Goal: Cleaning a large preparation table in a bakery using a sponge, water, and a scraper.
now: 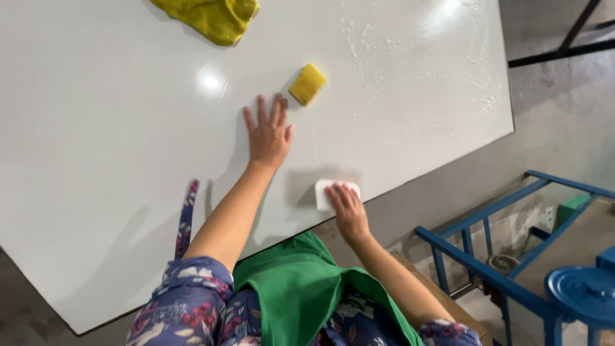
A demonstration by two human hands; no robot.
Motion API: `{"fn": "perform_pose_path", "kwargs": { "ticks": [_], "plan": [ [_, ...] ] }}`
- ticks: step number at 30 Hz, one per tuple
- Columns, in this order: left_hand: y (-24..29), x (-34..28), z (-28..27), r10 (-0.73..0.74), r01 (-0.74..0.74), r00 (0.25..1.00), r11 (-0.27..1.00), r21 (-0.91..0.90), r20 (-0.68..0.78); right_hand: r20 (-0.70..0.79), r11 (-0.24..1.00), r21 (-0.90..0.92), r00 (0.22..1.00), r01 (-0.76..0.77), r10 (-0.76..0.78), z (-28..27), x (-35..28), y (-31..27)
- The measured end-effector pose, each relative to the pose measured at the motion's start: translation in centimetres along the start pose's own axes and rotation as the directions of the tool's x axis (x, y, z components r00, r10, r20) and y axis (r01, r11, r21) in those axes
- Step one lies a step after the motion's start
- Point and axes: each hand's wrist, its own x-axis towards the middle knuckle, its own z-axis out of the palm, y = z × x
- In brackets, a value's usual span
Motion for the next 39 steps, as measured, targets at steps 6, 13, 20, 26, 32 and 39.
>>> {"fn": "perform_pose_path", "kwargs": {
  "ticks": [6,13,20,26,32,39],
  "plan": [
    [-2.3,-0.4,4.3,0.013,0.012,0.984,0.991,0.136,-0.18,-0.199,0.937,-0.344,0.97,0.062,-0.137,13.5,23.8,22.8],
    [-2.0,-0.1,3.7,0.011,0.015,0.976,0.993,0.118,-0.218,-0.212,0.985,-0.024,0.962,0.173,-0.174,10.9,11.3,22.0],
    [-2.5,-0.3,3.9,0.007,0.028,0.978,0.986,0.162,-0.21,0.254,0.989,0.136,0.967,-0.054,0.018,4.2,-4.9,17.6],
    [-2.6,0.2,3.3,0.015,0.027,0.972,0.984,0.174,-0.235,-0.075,0.999,0.041,0.997,0.015,-0.012,18.6,20.4,42.1],
    [-2.3,-0.3,3.3,0.005,0.047,0.964,0.981,0.189,-0.265,0.034,0.987,-0.085,0.991,0.135,-0.133,14.5,16.1,38.3],
    [-1.6,0.0,3.2,0.031,0.031,0.962,0.974,0.222,-0.27,0.265,0.952,0.271,0.94,0.14,-0.214,-1.6,-1.7,32.5]
  ]
}}
